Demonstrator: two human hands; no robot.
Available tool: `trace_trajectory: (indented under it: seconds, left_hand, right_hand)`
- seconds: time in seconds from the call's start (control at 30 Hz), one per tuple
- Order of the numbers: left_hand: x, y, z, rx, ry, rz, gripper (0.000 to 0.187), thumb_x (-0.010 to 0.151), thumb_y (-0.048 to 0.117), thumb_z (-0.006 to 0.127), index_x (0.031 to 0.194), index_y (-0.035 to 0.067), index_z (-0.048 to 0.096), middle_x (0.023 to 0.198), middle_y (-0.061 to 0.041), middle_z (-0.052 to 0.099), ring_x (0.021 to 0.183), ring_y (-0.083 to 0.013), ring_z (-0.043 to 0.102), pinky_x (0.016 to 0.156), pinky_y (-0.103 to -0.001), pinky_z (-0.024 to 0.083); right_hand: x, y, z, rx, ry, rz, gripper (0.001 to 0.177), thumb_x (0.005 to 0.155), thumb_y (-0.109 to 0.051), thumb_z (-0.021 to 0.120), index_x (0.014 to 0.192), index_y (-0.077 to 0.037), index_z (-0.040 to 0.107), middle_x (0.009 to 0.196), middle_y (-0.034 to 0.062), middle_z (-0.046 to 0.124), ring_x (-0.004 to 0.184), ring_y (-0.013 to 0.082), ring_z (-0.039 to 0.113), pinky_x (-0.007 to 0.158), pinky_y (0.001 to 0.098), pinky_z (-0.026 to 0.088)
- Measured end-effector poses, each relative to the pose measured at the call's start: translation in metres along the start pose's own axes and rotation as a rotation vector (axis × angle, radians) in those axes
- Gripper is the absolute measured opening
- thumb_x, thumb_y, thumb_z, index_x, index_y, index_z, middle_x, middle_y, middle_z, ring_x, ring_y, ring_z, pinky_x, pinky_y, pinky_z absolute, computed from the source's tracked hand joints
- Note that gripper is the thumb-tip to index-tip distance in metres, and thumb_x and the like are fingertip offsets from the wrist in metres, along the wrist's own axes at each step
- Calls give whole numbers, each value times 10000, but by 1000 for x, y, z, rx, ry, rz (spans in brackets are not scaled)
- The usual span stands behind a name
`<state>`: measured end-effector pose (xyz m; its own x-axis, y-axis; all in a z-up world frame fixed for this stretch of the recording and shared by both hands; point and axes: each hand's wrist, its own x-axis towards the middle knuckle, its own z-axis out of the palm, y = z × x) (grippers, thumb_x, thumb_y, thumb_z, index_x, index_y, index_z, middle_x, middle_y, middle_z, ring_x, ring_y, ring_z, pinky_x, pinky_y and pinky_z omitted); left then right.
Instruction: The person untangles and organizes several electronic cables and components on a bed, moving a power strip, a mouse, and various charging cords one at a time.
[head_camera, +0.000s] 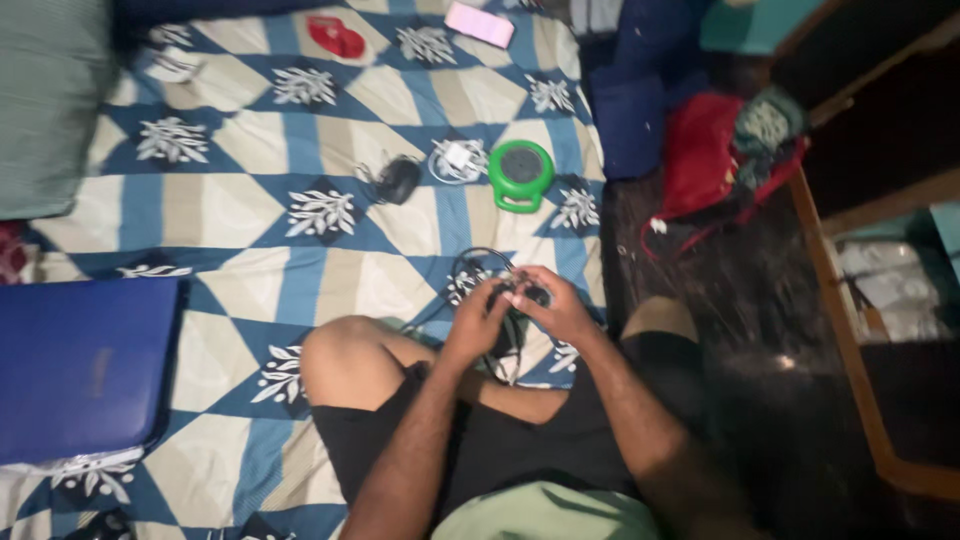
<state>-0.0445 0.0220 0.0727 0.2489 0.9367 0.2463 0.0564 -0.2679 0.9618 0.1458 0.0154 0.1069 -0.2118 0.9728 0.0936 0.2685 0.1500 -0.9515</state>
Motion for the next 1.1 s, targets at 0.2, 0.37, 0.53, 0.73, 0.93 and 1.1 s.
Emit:
trace_trajectory:
  seconds: [0.2, 0.37, 0.53, 0.73, 0.93, 1.1]
  left_hand:
    - [9, -23, 6, -464, -132, -344, 244, 1048, 200, 573, 1223, 42, 636, 966, -13, 652, 805, -91, 591, 739, -284, 526]
    - [5, -15, 8, -746, -185, -473, 231, 1064, 192, 558, 1186, 13, 636, 931, -12, 625, 806, -103, 598, 771, -305, 548]
    - [0, -6, 11, -938, -135, -529, 235, 1058, 204, 562, 1186, 24, 642, 910, -14, 611, 812, -114, 599, 789, -329, 552]
    - [8, -12, 2, -1097, 12, -464, 217, 1073, 195, 558, 1197, 30, 624, 918, -28, 620, 808, -138, 598, 791, -335, 547]
    - [14, -26, -7, -872, 218, -461, 212, 1062, 221, 581, 1178, 49, 625, 947, -24, 629, 803, -129, 596, 755, -320, 553]
    - [9, -38, 23, -641, 132, -564, 211, 1049, 253, 541, 1144, 75, 602, 972, -37, 666, 824, -152, 650, 738, -344, 572]
  right_hand:
    - [1, 7, -1, -9, 50, -99, 599, 903, -100, 721, 1444, -15, 478, 1429, 137, 565, 1359, 210, 504, 1140, 373, 385]
    - [2, 33, 0, 27, 67, -170, 363, 1019, -108, 605, 1365, -11, 553, 1475, 156, 578, 1479, 240, 433, 1201, 396, 347]
    - [-2, 62, -9, 76, 79, 6, 244, 1116, -183, 566, 1167, 15, 699, 996, 74, 693, 987, 206, 656, 897, 360, 531]
    - [-16, 44, -21, 319, -119, 329, 303, 1026, -200, 608, 1277, -34, 645, 776, 17, 584, 672, 106, 523, 591, 282, 466]
    - [-15, 25, -22, 95, -98, 93, 321, 1058, -173, 602, 1349, -41, 621, 891, 49, 652, 828, 71, 592, 726, 221, 496]
    - [-14, 24, -8, 172, -24, 17, 270, 1065, -130, 575, 1307, -30, 642, 1080, 57, 726, 966, 96, 690, 824, 274, 558]
